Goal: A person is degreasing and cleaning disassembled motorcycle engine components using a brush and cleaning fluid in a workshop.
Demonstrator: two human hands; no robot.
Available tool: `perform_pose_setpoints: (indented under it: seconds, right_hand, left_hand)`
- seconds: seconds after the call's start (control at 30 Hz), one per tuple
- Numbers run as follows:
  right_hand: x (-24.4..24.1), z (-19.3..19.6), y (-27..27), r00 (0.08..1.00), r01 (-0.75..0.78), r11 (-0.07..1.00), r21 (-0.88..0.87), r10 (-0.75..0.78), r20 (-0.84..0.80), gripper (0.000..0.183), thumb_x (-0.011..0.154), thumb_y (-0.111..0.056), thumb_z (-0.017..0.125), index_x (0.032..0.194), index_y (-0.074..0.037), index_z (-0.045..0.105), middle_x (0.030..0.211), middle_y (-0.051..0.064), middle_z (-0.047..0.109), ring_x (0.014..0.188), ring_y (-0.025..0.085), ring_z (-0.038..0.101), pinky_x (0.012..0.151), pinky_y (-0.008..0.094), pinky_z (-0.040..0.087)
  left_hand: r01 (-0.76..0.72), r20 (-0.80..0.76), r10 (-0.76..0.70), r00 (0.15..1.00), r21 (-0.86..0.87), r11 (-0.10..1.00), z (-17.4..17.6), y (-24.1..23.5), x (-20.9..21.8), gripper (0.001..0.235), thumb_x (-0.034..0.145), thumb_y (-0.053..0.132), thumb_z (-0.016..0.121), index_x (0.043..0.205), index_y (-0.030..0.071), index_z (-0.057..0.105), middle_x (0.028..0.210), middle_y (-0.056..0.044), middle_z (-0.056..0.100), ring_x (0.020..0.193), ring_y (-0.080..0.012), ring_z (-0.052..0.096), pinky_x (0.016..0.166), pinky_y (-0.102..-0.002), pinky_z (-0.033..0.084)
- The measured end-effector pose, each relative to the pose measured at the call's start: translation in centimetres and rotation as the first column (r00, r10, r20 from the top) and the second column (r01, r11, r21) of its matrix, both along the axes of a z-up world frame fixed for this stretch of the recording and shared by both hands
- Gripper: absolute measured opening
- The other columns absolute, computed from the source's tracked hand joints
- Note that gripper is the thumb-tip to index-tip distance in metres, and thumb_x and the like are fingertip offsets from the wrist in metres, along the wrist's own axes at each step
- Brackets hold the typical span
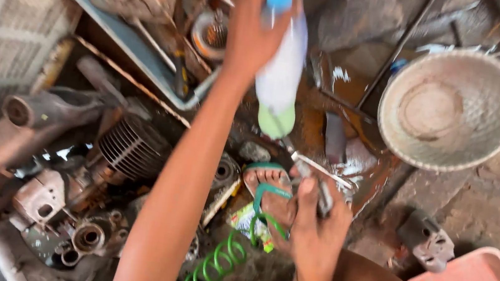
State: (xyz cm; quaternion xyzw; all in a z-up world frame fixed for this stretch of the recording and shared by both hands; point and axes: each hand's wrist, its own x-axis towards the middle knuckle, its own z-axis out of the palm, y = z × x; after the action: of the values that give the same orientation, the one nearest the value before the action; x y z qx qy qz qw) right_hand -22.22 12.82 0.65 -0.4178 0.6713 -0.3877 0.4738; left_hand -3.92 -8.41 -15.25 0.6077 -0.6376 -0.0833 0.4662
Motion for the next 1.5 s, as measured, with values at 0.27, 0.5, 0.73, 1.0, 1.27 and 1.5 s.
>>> perform_pose_setpoints:
  seconds: [0.27,0.5,0.73,1.0,1.27,1.5]
  right_hand:
    - [-1.2,8.0,5.3,0.862,-0.287,0.957,-0.036,0.274,0.427,0.034,0.097,-0.026,0.064,0.11,0.005,0.062,0.074,0.008,0.055,0.062,0.015,0.047,0.049,0.032,0.046]
    - [-3.9,13.3,6.3,0.63,-0.589,0.799,0.122,0.549,-0.549,0.027,0.1,-0.041,0.053,0.099,-0.016,0.062,0.08,-0.002,0.083,0.085,0.029,0.078,0.078,0.041,0.051]
    - [-7.0,5.5,9.3,0.758,-0.456,0.89,0.003,0.39,-0.523,0.026,0.104,-0.028,0.06,0.094,-0.007,0.071,0.072,0.012,0.075,0.052,0.026,0.066,0.049,0.04,0.054]
    - [-4.9,6.4,9.7,0.823,-0.395,0.903,-0.17,0.265,-0.502,0.03,0.107,-0.024,0.057,0.091,-0.001,0.068,0.07,0.011,0.072,0.037,0.021,0.058,0.033,0.032,0.048]
    - [-2.9,7.7,9.4,0.768,-0.447,0.888,-0.112,0.316,-0.556,0.038,0.109,-0.024,0.053,0.083,0.002,0.064,0.067,0.014,0.07,0.034,0.021,0.057,0.034,0.031,0.047]
    - [-2.9,9.0,9.0,0.705,-0.504,0.861,-0.063,0.368,-0.606,0.039,0.111,-0.023,0.05,0.088,0.005,0.064,0.068,0.019,0.069,0.033,0.023,0.058,0.033,0.029,0.046]
  left_hand:
    - [0.366,-0.502,-0.251,0.827,0.143,0.92,8.8,17.1,-0.6,0.031,0.094,0.016,0.08,0.122,0.016,0.066,0.149,-0.009,0.059,0.14,-0.0232,0.054,0.12,-0.038,0.038]
    - [0.315,-0.379,-0.274,0.884,0.049,0.948,5.0,21.1,-4.6,0.051,0.079,0.015,0.092,0.125,0.022,0.071,0.149,-0.007,0.06,0.137,-0.0318,0.057,0.118,-0.045,0.039]
    - [0.294,-0.303,-0.222,0.927,0.218,0.931,5.7,23.9,-7.9,0.037,0.089,0.036,0.081,0.124,0.035,0.069,0.153,0.007,0.057,0.146,-0.0287,0.047,0.109,-0.057,0.038]
    - [0.311,-0.263,-0.261,0.929,0.17,0.935,7.7,23.2,-6.7,0.029,0.092,0.038,0.078,0.117,0.029,0.068,0.151,0.003,0.059,0.142,-0.0336,0.05,0.103,-0.061,0.041]
    - [0.306,-0.217,-0.247,0.944,0.303,0.902,9.5,22.9,-6.8,0.027,0.091,0.034,0.08,0.115,0.029,0.072,0.148,0.0,0.061,0.143,-0.0331,0.048,0.109,-0.07,0.039]
    - [0.309,-0.199,-0.267,0.943,0.225,0.924,8.4,22.4,-7.8,0.035,0.091,0.032,0.08,0.124,0.026,0.068,0.145,-0.002,0.063,0.142,-0.0346,0.05,0.107,-0.066,0.04]
